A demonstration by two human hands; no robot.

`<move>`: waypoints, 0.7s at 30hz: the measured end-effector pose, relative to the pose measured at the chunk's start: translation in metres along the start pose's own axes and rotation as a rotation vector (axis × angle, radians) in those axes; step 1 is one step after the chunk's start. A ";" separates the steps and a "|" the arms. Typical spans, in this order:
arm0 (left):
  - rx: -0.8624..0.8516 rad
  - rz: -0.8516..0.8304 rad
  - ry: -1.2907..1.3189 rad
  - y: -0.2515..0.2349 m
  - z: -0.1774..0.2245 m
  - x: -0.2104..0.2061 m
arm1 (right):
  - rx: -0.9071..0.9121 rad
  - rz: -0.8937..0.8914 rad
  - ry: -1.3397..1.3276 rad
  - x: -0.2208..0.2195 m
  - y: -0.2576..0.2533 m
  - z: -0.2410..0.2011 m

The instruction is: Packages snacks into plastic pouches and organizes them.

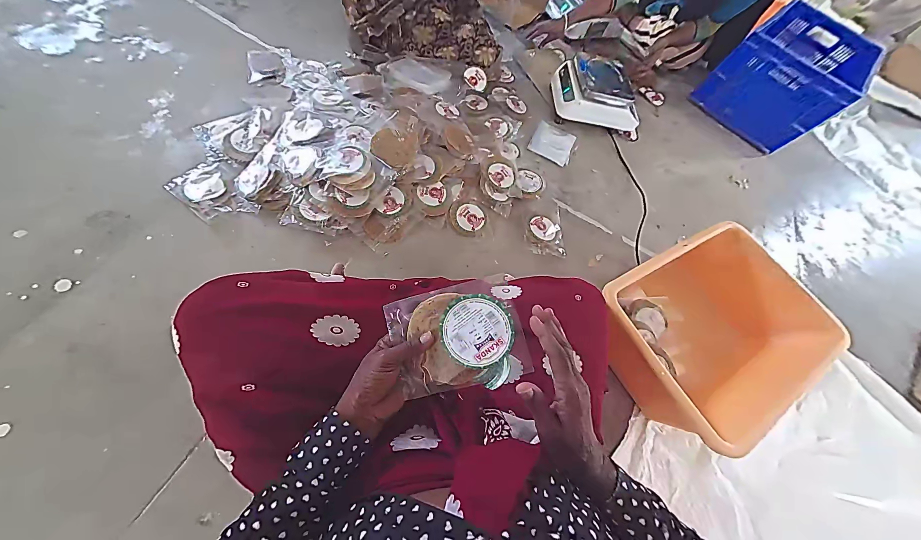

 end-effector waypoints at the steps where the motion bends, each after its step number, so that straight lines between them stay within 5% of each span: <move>1: -0.013 0.012 -0.006 0.000 0.000 -0.003 | -0.008 -0.008 -0.003 -0.002 -0.001 0.001; 21: -0.061 0.042 -0.071 0.009 0.001 -0.020 | 0.001 0.010 0.017 -0.001 -0.008 0.001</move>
Point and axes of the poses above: each hand's wrist, its own y-axis away from the middle knuckle, its own x-axis out of the back of the hand, z = x × y, the point moved 5 cm from there along -y, towards the middle knuckle, and after that the axes turned 9 degrees about x, right-handed, at the moved point
